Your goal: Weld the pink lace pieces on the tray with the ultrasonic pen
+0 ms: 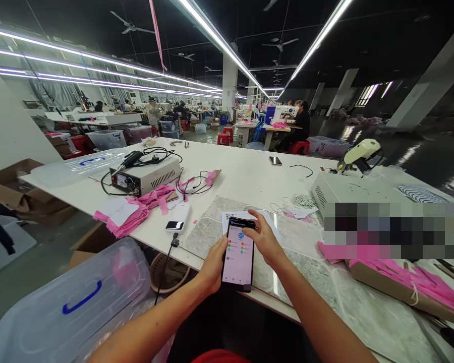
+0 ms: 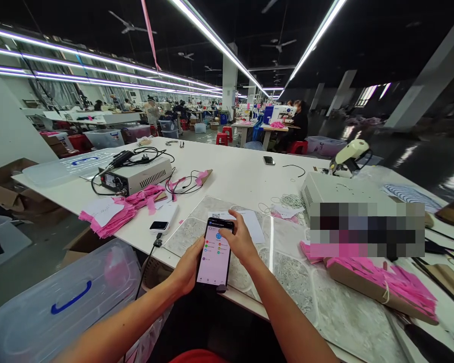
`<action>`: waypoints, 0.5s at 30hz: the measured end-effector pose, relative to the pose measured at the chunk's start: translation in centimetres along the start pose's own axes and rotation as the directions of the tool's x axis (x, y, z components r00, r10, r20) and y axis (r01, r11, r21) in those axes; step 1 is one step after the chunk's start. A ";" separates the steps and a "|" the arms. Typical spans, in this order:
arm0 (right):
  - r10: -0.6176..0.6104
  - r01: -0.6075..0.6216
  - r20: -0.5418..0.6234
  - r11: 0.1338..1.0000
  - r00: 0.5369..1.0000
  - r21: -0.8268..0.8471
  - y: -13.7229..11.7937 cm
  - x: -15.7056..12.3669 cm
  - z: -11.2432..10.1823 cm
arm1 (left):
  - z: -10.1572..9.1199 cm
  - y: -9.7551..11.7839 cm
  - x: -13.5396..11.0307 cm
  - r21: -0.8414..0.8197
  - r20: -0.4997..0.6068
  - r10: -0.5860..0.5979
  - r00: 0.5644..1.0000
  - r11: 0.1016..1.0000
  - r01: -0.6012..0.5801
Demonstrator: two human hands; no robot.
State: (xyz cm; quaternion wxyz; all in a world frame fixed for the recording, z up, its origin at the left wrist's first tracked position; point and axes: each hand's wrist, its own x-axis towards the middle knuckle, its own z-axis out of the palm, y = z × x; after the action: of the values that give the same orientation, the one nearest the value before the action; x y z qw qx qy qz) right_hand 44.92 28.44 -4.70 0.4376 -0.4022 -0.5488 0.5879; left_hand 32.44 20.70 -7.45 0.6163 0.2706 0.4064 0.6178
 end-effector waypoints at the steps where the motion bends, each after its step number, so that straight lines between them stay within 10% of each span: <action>1: 0.011 -0.011 0.006 1.000 1.000 0.011 0.1 -0.1 -0.1 | -0.1 0.1 0.1 -0.005 -0.006 0.004 1.000 1.000 -0.004; 15: 0.003 -0.005 0.055 1.000 0.999 0.026 2.7 -0.7 0.0 | -0.8 -0.4 0.8 0.041 0.028 0.054 0.998 0.998 -0.055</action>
State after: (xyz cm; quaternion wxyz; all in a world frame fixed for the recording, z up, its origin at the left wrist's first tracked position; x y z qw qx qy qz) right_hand 44.95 27.76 -7.39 0.4265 -0.3813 -0.5518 0.6067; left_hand 31.91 21.27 -8.35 0.5989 0.3026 0.4036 0.6220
